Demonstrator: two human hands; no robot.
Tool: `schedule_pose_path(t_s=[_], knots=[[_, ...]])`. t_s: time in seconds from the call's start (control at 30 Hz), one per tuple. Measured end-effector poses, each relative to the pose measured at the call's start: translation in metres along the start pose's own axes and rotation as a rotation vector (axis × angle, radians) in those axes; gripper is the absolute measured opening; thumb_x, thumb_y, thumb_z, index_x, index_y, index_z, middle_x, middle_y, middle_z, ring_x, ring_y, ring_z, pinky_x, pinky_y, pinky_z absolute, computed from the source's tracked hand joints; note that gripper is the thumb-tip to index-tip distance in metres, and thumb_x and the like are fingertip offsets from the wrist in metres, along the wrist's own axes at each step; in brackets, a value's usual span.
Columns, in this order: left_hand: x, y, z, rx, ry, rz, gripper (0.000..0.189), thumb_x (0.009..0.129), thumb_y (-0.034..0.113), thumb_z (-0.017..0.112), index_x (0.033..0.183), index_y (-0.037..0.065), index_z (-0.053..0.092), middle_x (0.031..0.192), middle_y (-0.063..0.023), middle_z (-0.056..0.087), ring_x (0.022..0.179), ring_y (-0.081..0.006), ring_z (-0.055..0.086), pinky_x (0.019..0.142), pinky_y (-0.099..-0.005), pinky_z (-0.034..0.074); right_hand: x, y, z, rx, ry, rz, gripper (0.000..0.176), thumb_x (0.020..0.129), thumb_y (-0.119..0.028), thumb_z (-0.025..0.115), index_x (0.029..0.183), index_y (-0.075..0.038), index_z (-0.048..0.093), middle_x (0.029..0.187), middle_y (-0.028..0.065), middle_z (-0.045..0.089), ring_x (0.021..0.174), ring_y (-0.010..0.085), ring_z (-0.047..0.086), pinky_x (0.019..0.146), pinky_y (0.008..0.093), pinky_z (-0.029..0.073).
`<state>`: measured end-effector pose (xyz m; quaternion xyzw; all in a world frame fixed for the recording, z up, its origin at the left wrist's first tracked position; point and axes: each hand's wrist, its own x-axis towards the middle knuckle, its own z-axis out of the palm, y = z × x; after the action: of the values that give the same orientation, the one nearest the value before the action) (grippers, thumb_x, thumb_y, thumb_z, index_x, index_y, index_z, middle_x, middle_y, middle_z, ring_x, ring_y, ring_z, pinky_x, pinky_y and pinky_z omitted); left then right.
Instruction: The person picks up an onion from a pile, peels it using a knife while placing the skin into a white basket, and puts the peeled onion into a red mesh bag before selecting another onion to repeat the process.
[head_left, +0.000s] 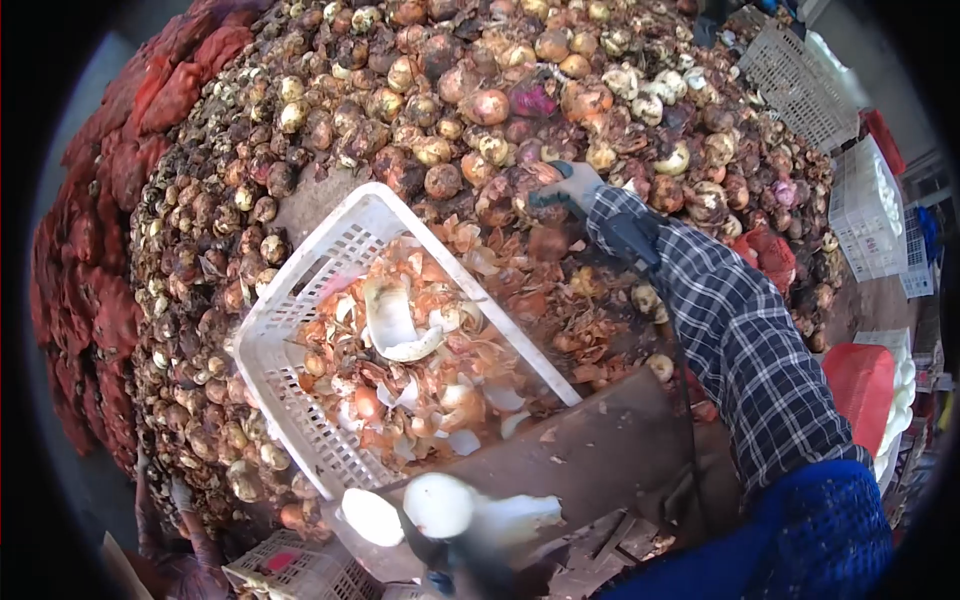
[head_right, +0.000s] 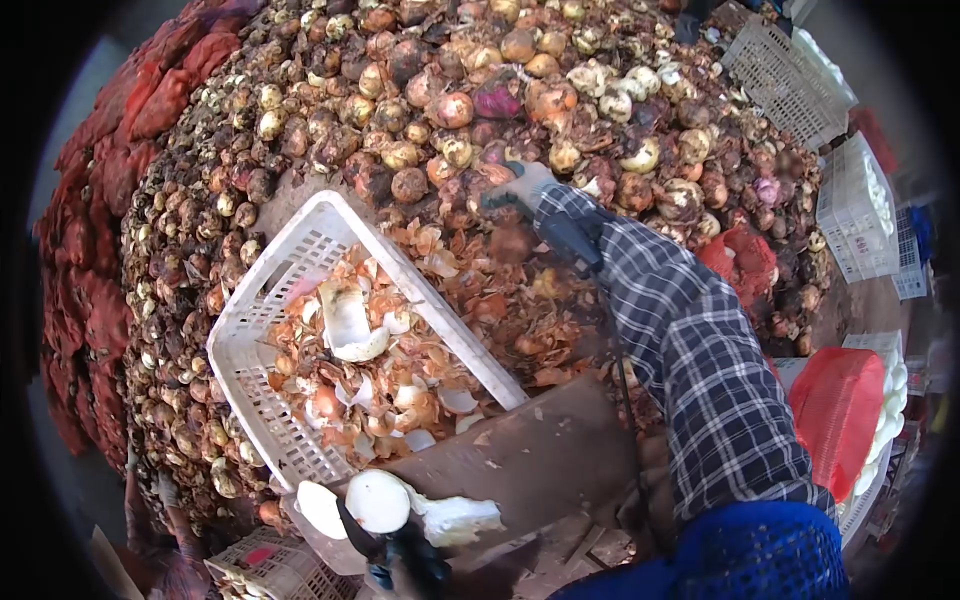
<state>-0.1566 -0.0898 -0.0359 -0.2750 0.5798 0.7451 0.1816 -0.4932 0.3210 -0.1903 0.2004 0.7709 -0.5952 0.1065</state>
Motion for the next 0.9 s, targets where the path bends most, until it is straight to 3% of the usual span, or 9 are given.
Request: schedule_pose_path(t_s=[0.13, 0.23, 0.33, 0.5, 0.6, 0.63, 0.73, 0.87, 0.9], knots=[[-0.004, -0.019, -0.008, -0.062, -0.083, 0.120, 0.040, 0.093, 0.019, 0.055, 0.123, -0.005, 0.046, 0.090, -0.0104, 0.059, 0.064, -0.0152, 0.054, 0.049, -0.0259, 0.044, 0.003, 0.034, -0.034, 0.520, -0.190, 0.051, 0.055, 0.075, -0.016, 0.076, 0.120, 0.006, 0.055, 0.111, 0.0169, 0.062, 0.093, 0.0221, 0.062, 0.077, 0.0367, 0.051], [0.011, -0.054, -0.019, 0.009, 0.128, 0.401, 0.034, 0.088, 0.033, 0.062, 0.095, 0.000, 0.061, 0.064, -0.0052, 0.059, 0.044, -0.0137, 0.053, 0.036, -0.0241, 0.041, -0.135, -0.058, -0.041, 0.745, -0.243, 0.110, 0.045, 0.081, -0.018, 0.071, 0.120, 0.001, 0.057, 0.111, 0.0139, 0.062, 0.095, 0.0219, 0.062, 0.080, 0.0376, 0.052], [0.014, -0.045, -0.019, 0.276, 0.140, 0.451, 0.031, 0.088, 0.029, 0.061, 0.097, 0.000, 0.061, 0.066, -0.0059, 0.060, 0.047, -0.0134, 0.054, 0.037, -0.0243, 0.042, -0.195, -0.094, -0.048, 0.620, -0.224, 0.137, 0.028, 0.093, -0.018, 0.050, 0.117, -0.007, 0.060, 0.111, 0.0050, 0.065, 0.101, 0.0215, 0.062, 0.090, 0.0475, 0.050], [0.000, -0.028, 0.003, 0.062, 0.125, 0.318, 0.024, 0.092, 0.022, 0.056, 0.099, 0.000, 0.060, 0.066, -0.0060, 0.060, 0.047, -0.0149, 0.056, 0.038, -0.0257, 0.044, -0.255, -0.112, -0.029, 1.080, -0.483, 0.104, 0.034, 0.093, -0.020, 0.051, 0.123, -0.006, 0.054, 0.118, 0.0066, 0.061, 0.101, 0.0215, 0.062, 0.084, 0.0459, 0.053], [-0.005, -0.022, 0.006, -0.030, 0.075, 0.273, 0.018, 0.092, 0.016, 0.058, 0.102, 0.001, 0.060, 0.070, -0.0060, 0.061, 0.050, -0.0134, 0.056, 0.042, -0.0251, 0.044, -0.281, -0.113, -0.014, 1.172, -1.018, -0.073, 0.035, 0.092, -0.014, 0.051, 0.125, 0.000, 0.051, 0.116, 0.0096, 0.061, 0.105, 0.0210, 0.061, 0.092, 0.0411, 0.051], [-0.003, -0.023, 0.005, -0.034, 0.075, 0.261, 0.018, 0.091, 0.016, 0.058, 0.101, 0.001, 0.060, 0.070, -0.0062, 0.061, 0.050, -0.0134, 0.056, 0.042, -0.0252, 0.044, -0.287, -0.110, -0.003, 1.195, -0.984, -0.054, 0.035, 0.088, -0.006, 0.052, 0.123, 0.001, 0.051, 0.116, 0.0119, 0.061, 0.102, 0.0219, 0.063, 0.088, 0.0402, 0.053], [-0.004, -0.016, 0.003, 0.023, 0.072, 0.219, 0.019, 0.090, 0.017, 0.061, 0.100, 0.000, 0.063, 0.073, -0.0055, 0.063, 0.056, -0.0125, 0.058, 0.046, -0.0251, 0.047, -0.314, -0.128, 0.014, 0.247, -0.686, -0.271, 0.036, 0.075, -0.002, 0.065, 0.111, 0.002, 0.058, 0.106, 0.0100, 0.065, 0.092, 0.0212, 0.065, 0.080, 0.0293, 0.052], [-0.027, -0.019, 0.027, 0.077, 0.130, 0.489, 0.034, 0.084, 0.007, 0.066, 0.116, -0.001, 0.056, 0.093, -0.0071, 0.065, 0.078, -0.0120, 0.062, 0.060, -0.0243, 0.051, -0.373, -0.136, 0.054, -0.463, -0.367, -0.487, 0.058, 0.065, -0.017, 0.076, 0.117, 0.000, 0.057, 0.107, 0.0145, 0.064, 0.100, 0.0223, 0.063, 0.087, 0.0309, 0.049], [-0.018, -0.029, 0.029, 0.203, 0.071, 0.745, 0.043, 0.082, 0.004, 0.068, 0.121, -0.001, 0.051, 0.095, -0.0075, 0.064, 0.079, -0.0120, 0.062, 0.059, -0.0239, 0.051, -0.375, -0.123, 0.060, -0.563, -0.356, -0.524, 0.073, 0.062, -0.026, 0.079, 0.125, -0.002, 0.051, 0.107, 0.0182, 0.062, 0.100, 0.0286, 0.062, 0.088, 0.0350, 0.048]])
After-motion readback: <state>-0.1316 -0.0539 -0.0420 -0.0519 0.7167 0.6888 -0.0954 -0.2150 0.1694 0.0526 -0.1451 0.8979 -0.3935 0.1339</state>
